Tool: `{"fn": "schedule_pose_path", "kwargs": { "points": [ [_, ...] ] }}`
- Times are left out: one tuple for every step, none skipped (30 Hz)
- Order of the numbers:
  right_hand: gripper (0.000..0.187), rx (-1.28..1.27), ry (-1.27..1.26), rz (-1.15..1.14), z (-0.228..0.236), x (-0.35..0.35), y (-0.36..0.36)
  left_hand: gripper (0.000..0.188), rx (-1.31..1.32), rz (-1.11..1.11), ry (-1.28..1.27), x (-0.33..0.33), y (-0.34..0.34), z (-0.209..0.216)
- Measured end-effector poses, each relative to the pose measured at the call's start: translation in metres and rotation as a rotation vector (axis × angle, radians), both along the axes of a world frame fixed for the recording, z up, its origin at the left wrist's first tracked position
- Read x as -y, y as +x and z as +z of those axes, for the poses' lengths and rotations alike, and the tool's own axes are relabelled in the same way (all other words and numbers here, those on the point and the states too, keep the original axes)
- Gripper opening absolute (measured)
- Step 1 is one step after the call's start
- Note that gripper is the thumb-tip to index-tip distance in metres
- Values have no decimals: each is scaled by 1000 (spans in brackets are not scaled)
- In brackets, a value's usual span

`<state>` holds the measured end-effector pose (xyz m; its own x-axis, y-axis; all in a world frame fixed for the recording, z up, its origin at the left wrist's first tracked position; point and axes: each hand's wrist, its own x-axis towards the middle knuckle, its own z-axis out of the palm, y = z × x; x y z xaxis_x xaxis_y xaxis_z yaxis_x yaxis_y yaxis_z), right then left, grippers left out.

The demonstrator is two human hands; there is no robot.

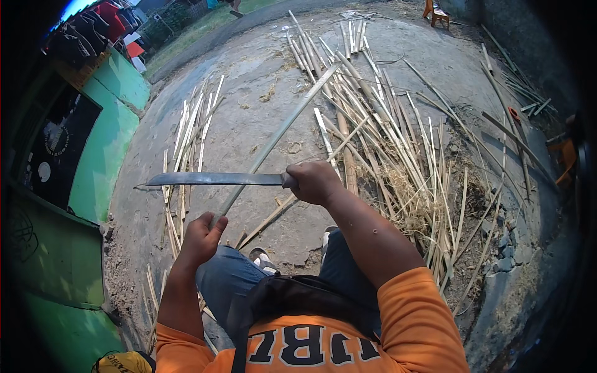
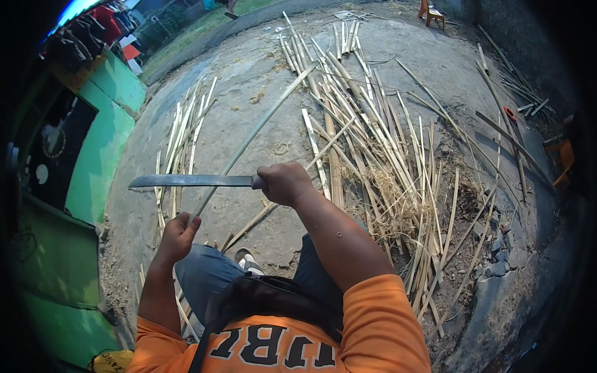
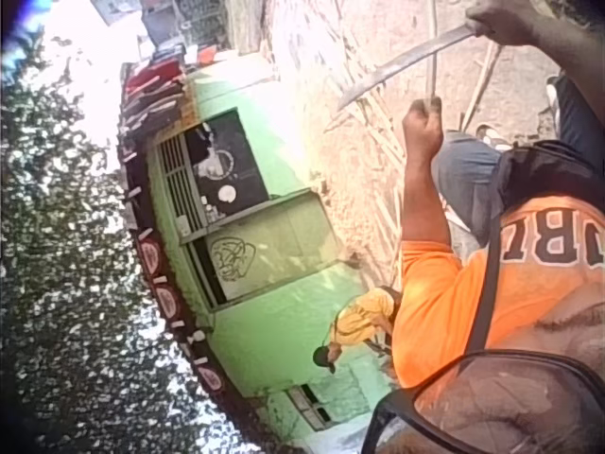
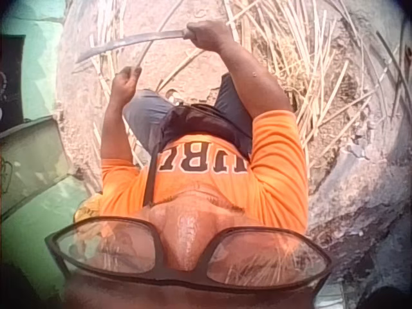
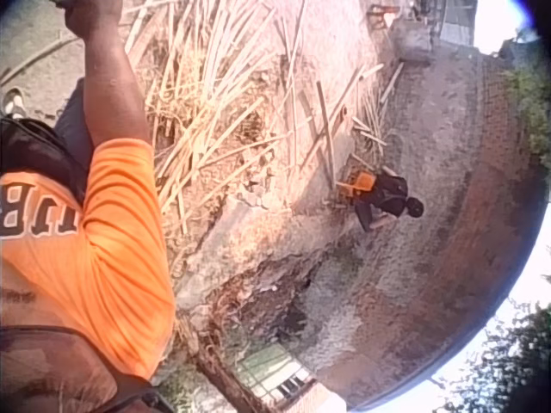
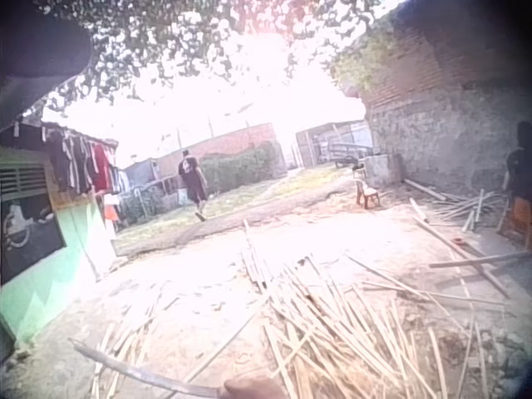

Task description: The person thins wood strips by scraping them with a large blade, handling the strips one at a time and turning them over to work on multiple sides.

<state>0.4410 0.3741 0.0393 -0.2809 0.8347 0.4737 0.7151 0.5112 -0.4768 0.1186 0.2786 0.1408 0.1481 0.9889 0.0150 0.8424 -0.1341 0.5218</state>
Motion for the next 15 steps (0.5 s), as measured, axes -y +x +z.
{"fn": "schedule_pose_path", "kwargs": {
  "points": [
    [17,21,-5,39,1,2,-2,54,31,-7,8,1,4,-4],
    [17,20,-6,42,0,1,-2,55,62,-15,17,1,7,-7],
    [17,-10,14,22,1,-2,0,55,88,-15,31,-2,7,-11],
    [16,-38,32,-3,0,-4,2,55,88,-17,27,-2,8,-12],
    [16,-52,55,-1,-2,-5,2,55,78,-17,37,-3,8,-13],
    [16,-51,51,-3,-4,-6,2,55,67,-17,46,-3,9,-14],
    [16,-61,56,-7,-4,-6,1,55,66,-15,43,-4,9,-13],
    [16,-71,62,-10,-4,-5,-1,53,64,-8,46,-5,12,-13],
    [16,-72,59,-9,-4,-4,-2,52,63,-1,48,-5,14,-13],
    [16,-97,80,7,-3,-4,-3,52,61,0,48,-6,14,-14],
    [17,-121,100,22,-2,-3,-4,50,114,-10,35,-8,13,-18],
    [17,-123,100,23,-1,-3,-5,49,166,-21,23,-9,14,-20],
    [17,-128,92,26,1,-1,-4,49,166,-17,20,-8,16,-20],
    [17,-133,85,29,3,0,-3,48,211,0,-7,-7,20,-20],
    [19,-110,63,7,5,-1,-1,48,255,17,-34,-6,21,-18]
  ]
}}
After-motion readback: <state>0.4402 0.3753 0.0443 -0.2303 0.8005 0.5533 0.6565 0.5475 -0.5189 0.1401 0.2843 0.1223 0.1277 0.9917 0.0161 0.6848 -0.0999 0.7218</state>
